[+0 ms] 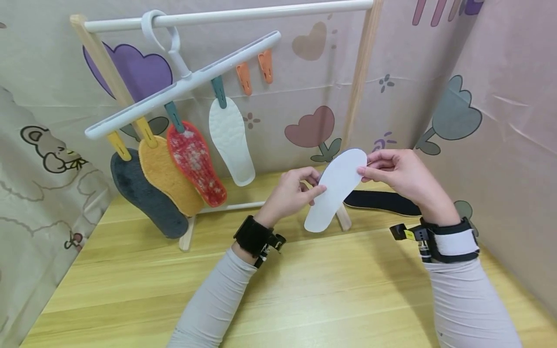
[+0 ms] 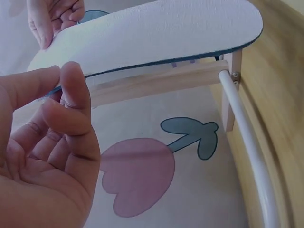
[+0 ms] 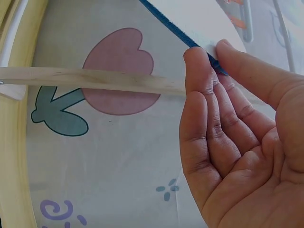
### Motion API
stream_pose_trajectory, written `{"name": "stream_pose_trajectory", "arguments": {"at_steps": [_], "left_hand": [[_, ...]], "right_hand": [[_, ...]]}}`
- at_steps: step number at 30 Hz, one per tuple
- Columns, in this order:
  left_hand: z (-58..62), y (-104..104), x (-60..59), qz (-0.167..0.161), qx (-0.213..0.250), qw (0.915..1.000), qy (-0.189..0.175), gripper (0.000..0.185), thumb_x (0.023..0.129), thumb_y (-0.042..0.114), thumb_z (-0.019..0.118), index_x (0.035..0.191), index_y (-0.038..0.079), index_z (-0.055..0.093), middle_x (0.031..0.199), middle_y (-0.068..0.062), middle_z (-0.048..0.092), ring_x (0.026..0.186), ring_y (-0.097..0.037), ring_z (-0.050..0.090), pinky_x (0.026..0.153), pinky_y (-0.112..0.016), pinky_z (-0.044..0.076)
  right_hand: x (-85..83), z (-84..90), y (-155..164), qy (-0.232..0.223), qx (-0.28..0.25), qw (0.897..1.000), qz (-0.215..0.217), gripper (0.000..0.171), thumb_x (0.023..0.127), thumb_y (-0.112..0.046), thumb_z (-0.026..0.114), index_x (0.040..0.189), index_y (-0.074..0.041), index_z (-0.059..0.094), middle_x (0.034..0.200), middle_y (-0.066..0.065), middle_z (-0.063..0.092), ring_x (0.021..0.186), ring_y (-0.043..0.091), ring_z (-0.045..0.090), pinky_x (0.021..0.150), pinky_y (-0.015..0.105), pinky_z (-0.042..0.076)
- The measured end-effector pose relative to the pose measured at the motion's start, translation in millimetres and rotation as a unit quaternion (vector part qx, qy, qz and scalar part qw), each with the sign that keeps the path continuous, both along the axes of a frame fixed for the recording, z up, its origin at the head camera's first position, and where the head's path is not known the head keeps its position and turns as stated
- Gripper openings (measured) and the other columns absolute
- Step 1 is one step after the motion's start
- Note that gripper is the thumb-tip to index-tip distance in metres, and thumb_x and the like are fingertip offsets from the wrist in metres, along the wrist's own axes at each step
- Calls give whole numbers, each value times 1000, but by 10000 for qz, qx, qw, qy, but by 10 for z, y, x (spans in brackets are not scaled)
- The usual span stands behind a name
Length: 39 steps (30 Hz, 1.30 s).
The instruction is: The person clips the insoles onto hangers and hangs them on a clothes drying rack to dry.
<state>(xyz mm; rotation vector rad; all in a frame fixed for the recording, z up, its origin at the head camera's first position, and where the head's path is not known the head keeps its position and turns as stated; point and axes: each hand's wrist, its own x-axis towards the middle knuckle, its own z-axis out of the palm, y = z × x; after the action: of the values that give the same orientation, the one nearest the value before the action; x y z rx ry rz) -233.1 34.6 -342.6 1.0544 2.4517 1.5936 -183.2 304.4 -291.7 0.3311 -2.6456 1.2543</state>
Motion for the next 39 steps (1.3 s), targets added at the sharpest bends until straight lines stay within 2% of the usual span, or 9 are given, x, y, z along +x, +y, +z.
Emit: {"name": "stream_pose_trajectory", "arguments": {"at_steps": [4,9,13,16,23,31,36,37,39], "left_hand": [[36,-42,-2,69,155,9998,-50,13,100,11,77,108,3,71,100,-13,71,59,-16,65,63,-35,66],[88,-87,-13,90,287,9995,29,12,100,11,77,107,3,71,99,-13,72,58,-20,67,56,-28,60],[133,-134,-26,162,409,9990,98,11,100,10,77,106,3,71,97,-14,73,58,-27,70,54,-34,60],[159,-170,-39,211,489,9985,87,11,99,9,77,106,2,71,96,-14,73,59,-26,70,56,-36,61],[185,-265,-57,358,512,9980,9,12,100,13,78,105,5,71,95,-12,74,59,-21,70,49,-24,45],[210,-385,-88,494,420,9978,115,13,101,14,77,107,5,71,100,-13,77,63,-24,71,53,-26,52],[235,-478,-139,540,670,9961,208,14,101,11,75,108,0,70,98,-17,76,60,-19,65,59,-29,58],[242,-502,-149,552,728,9956,204,13,102,10,75,109,0,70,98,-17,76,60,-19,65,60,-33,60],[254,-551,-172,588,798,9949,181,13,102,10,74,109,0,70,98,-17,76,60,-20,65,59,-32,59]], "right_hand": [[-17,-28,-34,-99,-55,9998,142,28,99,-16,79,118,3,71,88,-5,81,79,1,76,78,13,59],[-44,-69,-128,-168,63,9994,310,24,100,-19,79,112,1,73,91,3,82,80,1,75,78,15,60],[-71,-101,-220,-263,-30,9985,476,24,101,-18,77,111,3,73,96,11,82,81,0,76,79,16,61],[-92,-124,-280,-292,-119,9978,583,22,101,-16,76,110,5,74,97,15,82,81,1,77,79,18,62],[-156,-181,-364,-111,40,9972,732,19,103,-17,75,107,1,77,99,16,82,82,0,75,76,16,60],[-242,-175,-477,36,98,9972,735,20,103,-22,75,102,-3,78,95,14,82,81,3,76,76,16,58],[-322,-169,-577,-8,70,9966,824,21,103,-24,75,101,-3,77,95,14,82,81,4,77,75,19,60],[-340,-170,-595,-15,83,9964,840,21,104,-24,74,100,-3,77,95,14,82,80,4,77,75,20,60],[-373,-167,-629,-30,119,9962,861,22,104,-25,74,100,-4,77,94,13,81,80,4,77,75,22,61]]}}
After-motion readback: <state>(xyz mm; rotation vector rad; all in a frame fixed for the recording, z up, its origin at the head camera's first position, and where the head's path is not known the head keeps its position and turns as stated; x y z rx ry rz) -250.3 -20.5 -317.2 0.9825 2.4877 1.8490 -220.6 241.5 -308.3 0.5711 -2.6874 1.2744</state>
